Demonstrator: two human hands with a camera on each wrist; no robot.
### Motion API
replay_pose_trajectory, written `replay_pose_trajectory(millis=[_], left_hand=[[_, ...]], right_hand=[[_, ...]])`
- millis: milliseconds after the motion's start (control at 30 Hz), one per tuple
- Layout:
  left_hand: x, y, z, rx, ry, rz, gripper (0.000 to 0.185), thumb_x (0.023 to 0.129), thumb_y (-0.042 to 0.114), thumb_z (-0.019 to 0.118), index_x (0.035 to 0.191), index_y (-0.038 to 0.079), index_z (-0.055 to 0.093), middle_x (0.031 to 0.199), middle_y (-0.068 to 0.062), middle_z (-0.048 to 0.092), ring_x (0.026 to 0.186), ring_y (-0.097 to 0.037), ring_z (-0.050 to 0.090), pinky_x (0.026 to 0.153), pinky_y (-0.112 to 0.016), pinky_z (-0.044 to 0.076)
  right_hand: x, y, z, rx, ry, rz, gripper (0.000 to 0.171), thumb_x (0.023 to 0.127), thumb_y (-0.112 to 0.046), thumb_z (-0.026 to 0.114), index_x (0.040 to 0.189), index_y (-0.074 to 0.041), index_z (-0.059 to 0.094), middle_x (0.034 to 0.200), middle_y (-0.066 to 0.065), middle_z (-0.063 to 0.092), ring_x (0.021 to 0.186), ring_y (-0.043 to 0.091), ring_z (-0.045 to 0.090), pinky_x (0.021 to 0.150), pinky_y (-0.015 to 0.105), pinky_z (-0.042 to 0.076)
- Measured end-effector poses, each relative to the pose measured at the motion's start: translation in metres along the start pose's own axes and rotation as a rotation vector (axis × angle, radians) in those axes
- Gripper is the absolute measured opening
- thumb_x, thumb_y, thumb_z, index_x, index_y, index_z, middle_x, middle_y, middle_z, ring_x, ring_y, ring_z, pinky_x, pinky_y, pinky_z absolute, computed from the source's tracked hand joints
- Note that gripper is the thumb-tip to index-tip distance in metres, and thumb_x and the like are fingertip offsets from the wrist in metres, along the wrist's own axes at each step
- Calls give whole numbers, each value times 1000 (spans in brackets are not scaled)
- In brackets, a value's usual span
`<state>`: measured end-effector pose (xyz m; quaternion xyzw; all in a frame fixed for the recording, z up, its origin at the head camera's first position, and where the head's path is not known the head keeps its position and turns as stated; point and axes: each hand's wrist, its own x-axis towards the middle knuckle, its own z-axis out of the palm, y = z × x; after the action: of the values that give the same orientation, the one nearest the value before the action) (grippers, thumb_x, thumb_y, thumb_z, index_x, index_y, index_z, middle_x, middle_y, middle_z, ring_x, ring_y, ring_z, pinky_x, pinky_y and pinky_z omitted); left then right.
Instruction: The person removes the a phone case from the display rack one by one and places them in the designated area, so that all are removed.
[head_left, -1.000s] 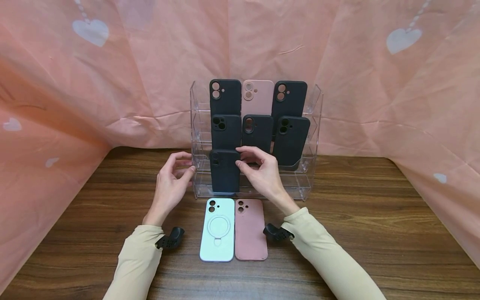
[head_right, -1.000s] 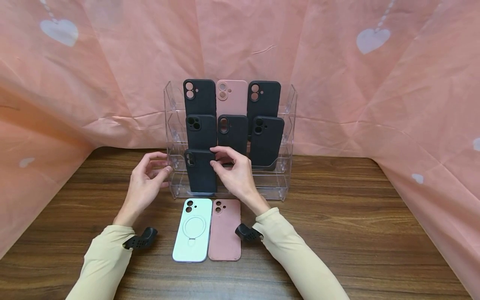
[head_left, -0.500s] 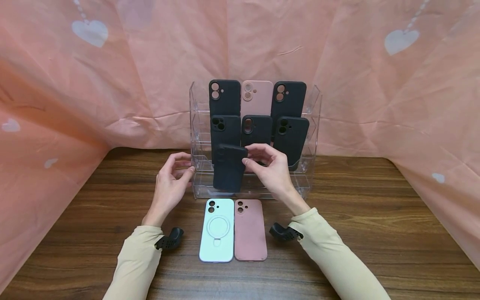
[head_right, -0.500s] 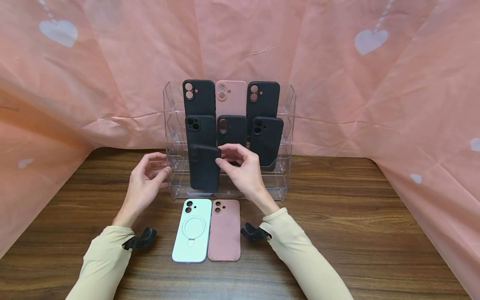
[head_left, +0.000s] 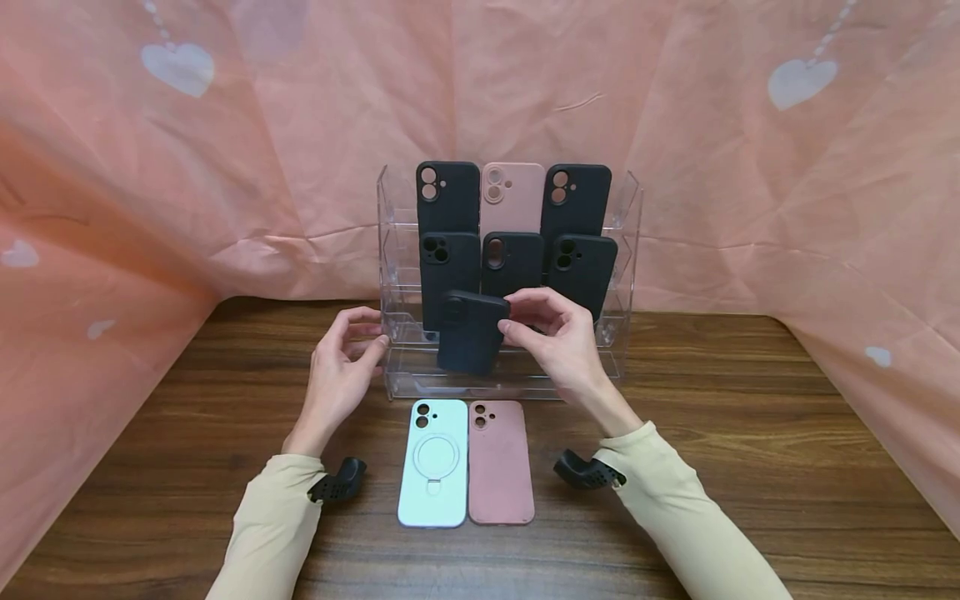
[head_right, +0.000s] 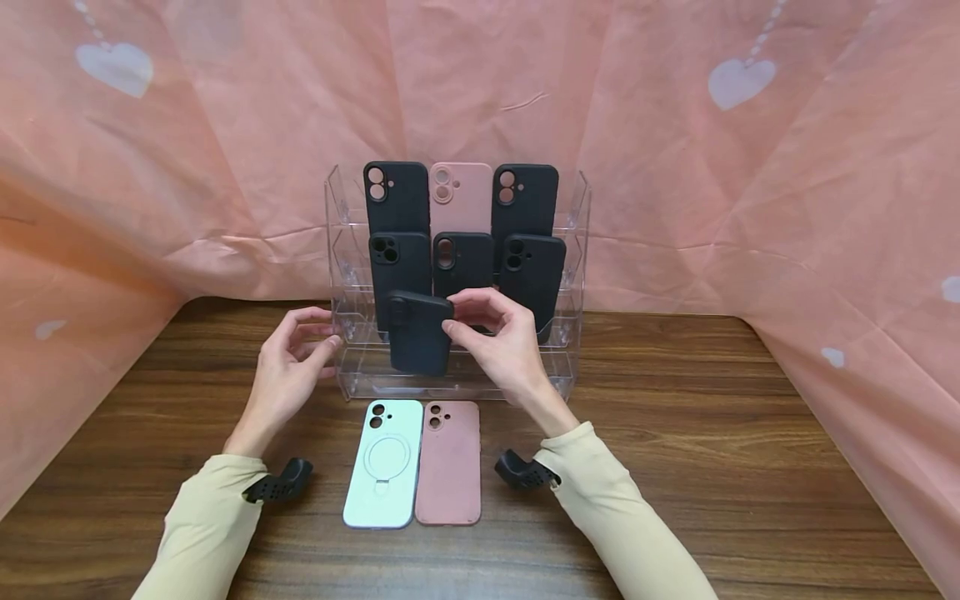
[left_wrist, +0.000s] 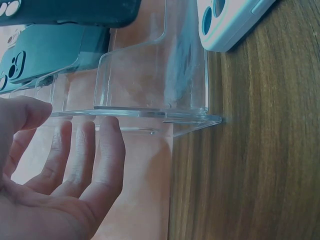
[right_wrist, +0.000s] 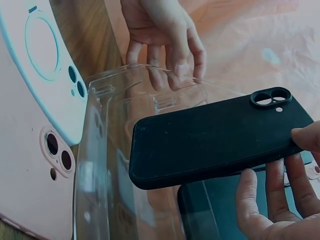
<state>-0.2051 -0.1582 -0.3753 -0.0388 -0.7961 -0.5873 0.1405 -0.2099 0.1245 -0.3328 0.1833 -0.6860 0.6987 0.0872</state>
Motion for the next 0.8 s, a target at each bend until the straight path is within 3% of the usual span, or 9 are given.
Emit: replay_pose_trajectory(millis=[367,633,800], left_hand=[[-1,0,0,1,-4,0,35,98,11,66,132,16,59,122,-16,68,105,-33,73,72,-36,66],[-1,0,0,-8,-10,-3,35,98,11,66,132,16,58,122,-16,68,106,-34,73,72,-38,66],[-1,0,0,-6,-10,-4,35,99,11,66,132,16,58,123,-16,67,106,-34,72,72,-36,66]], right_hand=[[-7,-11,-15,65,4,-14,40,83,16,72,111,-13,72,100,-2,73,86,15,73,78,36,65],[-11,-12,-27,102,-19,-27,38,84,11,75,112,-14,72,102,0,73,85,17,74,77,44,65],[-15,-13,-34,98,-37,-31,36,86,10,74,113,-12,71,102,1,73,84,16,73,75,41,65]])
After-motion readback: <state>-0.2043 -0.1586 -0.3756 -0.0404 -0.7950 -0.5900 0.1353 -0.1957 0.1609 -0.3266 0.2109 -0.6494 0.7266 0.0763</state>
